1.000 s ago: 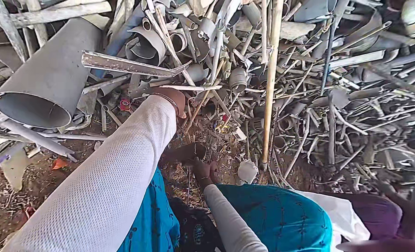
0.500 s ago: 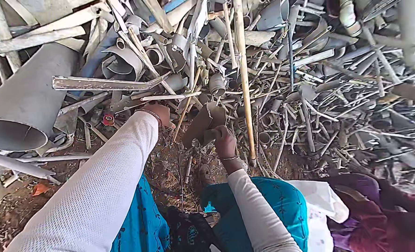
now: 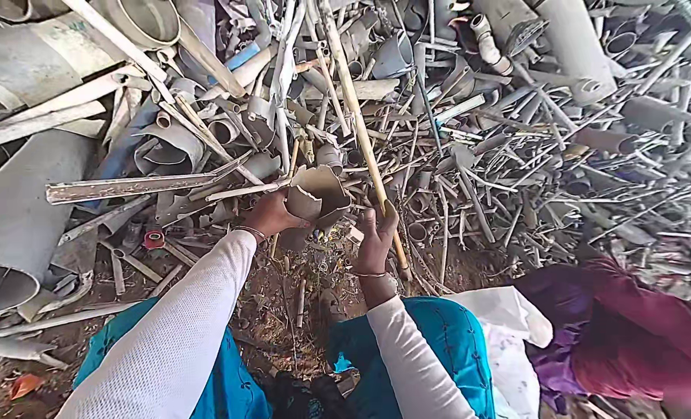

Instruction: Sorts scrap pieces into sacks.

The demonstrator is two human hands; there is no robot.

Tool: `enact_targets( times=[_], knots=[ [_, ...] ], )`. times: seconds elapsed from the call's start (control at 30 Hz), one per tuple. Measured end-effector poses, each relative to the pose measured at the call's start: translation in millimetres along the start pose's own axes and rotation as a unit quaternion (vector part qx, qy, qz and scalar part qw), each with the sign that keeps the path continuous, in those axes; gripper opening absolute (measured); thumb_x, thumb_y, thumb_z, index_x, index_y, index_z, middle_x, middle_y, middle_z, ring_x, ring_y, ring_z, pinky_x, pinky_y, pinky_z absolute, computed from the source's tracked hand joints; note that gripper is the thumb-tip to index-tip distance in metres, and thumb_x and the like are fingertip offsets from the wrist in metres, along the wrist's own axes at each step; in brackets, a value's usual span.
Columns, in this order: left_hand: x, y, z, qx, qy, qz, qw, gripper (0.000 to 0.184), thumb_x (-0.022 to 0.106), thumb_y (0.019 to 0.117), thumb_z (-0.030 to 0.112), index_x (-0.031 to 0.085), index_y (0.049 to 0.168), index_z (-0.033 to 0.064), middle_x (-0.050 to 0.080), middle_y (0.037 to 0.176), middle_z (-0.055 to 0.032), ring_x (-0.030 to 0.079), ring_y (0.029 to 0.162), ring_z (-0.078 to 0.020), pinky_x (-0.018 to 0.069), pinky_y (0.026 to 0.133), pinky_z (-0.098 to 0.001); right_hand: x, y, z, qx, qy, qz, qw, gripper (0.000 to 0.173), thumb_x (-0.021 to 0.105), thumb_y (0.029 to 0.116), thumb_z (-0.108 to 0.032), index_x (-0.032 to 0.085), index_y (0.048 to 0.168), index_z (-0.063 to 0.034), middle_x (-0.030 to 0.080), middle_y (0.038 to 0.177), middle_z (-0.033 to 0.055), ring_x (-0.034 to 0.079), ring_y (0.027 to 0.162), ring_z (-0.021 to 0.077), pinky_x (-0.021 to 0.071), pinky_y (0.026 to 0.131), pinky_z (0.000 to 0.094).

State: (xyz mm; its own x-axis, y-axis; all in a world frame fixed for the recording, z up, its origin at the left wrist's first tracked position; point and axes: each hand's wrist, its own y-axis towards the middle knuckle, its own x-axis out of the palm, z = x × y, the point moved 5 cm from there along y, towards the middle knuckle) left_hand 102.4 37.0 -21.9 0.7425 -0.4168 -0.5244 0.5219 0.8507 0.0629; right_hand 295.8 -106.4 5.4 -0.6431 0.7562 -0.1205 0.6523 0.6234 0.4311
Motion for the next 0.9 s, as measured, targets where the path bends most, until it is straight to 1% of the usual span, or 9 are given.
enact_targets(
  times=[0.13, 0.2, 0.3, 0.37, 0.43, 0.53, 0.63, 0.73, 0.9],
  knots=[
    [4, 0, 1, -0.021, -0.037, 0.038, 0.998, 0.07, 0.095, 0.0725, 0.033, 0.064, 0.127, 0.0008, 0.071, 0.114, -0.0202, 0.068, 0.111, -0.0339, 0.0495, 0.101, -0.0594, -17, 14, 14, 0.155, 0.079, 0.211, 0.962, 0.06, 0.037, 0.1105, -0.05, 0.038, 0.151, -0.0061, 0.055, 0.134, 0.0157, 0.058, 0.111, 0.0204, 0.0484, 0.09, 0.0391],
    [15, -8, 14, -0.018, -0.046, 0.036, 0.998, 0.069, 0.095, 0.0722, 0.028, 0.063, 0.126, -0.0011, 0.07, 0.113, -0.0221, 0.068, 0.109, -0.0365, 0.0499, 0.098, -0.0609, 14, -3, 16, 0.138, 0.059, 0.013, 0.989, 0.071, 0.025, 0.1089, -0.053, 0.029, 0.159, -0.0027, 0.041, 0.158, 0.0203, 0.044, 0.143, 0.025, 0.0373, 0.117, 0.046],
    [16, -12, 11, -0.036, -0.032, 0.03, 0.998, 0.078, 0.097, 0.0699, 0.025, 0.057, 0.131, -0.0034, 0.068, 0.116, -0.0248, 0.066, 0.112, -0.04, 0.048, 0.099, -0.0627, 42, -12, 26, 0.145, 0.076, -0.238, 0.958, 0.07, 0.018, 0.11, -0.053, 0.021, 0.164, -0.0087, 0.027, 0.168, 0.012, 0.028, 0.153, 0.016, 0.0252, 0.125, 0.0389],
    [10, -8, 7, -0.038, -0.029, 0.031, 0.998, 0.079, 0.098, 0.0687, 0.026, 0.058, 0.131, -0.0025, 0.068, 0.117, -0.0243, 0.065, 0.112, -0.039, 0.048, 0.1, -0.062, 35, 2, 30, 0.139, 0.074, -0.3, 0.941, 0.057, 0.047, 0.1077, -0.032, 0.033, 0.158, -0.0101, 0.045, 0.157, 0.0096, 0.047, 0.139, 0.0147, 0.0408, 0.114, 0.0369],
    [14, -5, 7, -0.036, -0.044, 0.01, 0.998, 0.079, 0.098, 0.0674, 0.022, 0.058, 0.13, -0.0029, 0.068, 0.117, -0.0237, 0.065, 0.113, -0.0366, 0.0483, 0.101, -0.0596, 30, 11, 29, 0.121, 0.013, -0.339, 0.933, 0.065, 0.075, 0.0913, -0.005, 0.044, 0.149, -0.0035, 0.059, 0.139, 0.0146, 0.062, 0.121, 0.0168, 0.0535, 0.101, 0.0352],
    [29, -8, 12, 0.002, -0.078, -0.022, 0.997, 0.072, 0.096, 0.0695, 0.015, 0.058, 0.127, -0.0038, 0.068, 0.118, -0.0211, 0.066, 0.114, -0.0299, 0.05, 0.103, -0.0524, 23, 12, 21, 0.038, -0.147, -0.343, 0.927, 0.079, 0.093, 0.073, -0.01, 0.052, 0.14, -0.0001, 0.068, 0.123, 0.0166, 0.067, 0.113, 0.0191, 0.0544, 0.101, 0.0374],
    [29, -14, 26, 0.017, -0.09, -0.018, 0.996, 0.072, 0.091, 0.0764, 0.009, 0.053, 0.136, -0.0022, 0.066, 0.125, -0.0213, 0.064, 0.117, -0.0313, 0.0492, 0.102, -0.0532, 6, 18, -5, -0.083, -0.233, -0.286, 0.926, 0.08, 0.094, 0.0716, -0.021, 0.056, 0.138, 0.0022, 0.069, 0.12, 0.0222, 0.069, 0.111, 0.0329, 0.0541, 0.097, 0.0532],
    [33, 1, 8, 0.014, -0.034, -0.063, 0.997, 0.096, 0.085, 0.0845, 0.01, 0.027, 0.161, 0.0144, 0.052, 0.149, -0.0209, 0.059, 0.127, -0.0406, 0.0485, 0.104, -0.0598, -49, 37, -38, -0.136, -0.264, -0.16, 0.941, 0.081, 0.093, 0.0704, -0.027, 0.059, 0.137, 0.0049, 0.07, 0.121, 0.0227, 0.07, 0.11, 0.0333, 0.0555, 0.096, 0.0532],
    [36, 36, -56, 0.029, 0.163, -0.102, 0.981, 0.052, 0.076, 0.0949, 0.03, 0.06, 0.139, 0.006, 0.067, 0.124, -0.026, 0.061, 0.117, -0.0499, 0.0403, 0.099, -0.0754, -227, 56, -84, -0.19, -0.228, 0.175, 0.939, 0.075, 0.093, 0.0711, -0.023, 0.055, 0.129, 0.0071, 0.07, 0.114, 0.0143, 0.07, 0.107, 0.0151, 0.0577, 0.096, 0.0325]
  ],
)
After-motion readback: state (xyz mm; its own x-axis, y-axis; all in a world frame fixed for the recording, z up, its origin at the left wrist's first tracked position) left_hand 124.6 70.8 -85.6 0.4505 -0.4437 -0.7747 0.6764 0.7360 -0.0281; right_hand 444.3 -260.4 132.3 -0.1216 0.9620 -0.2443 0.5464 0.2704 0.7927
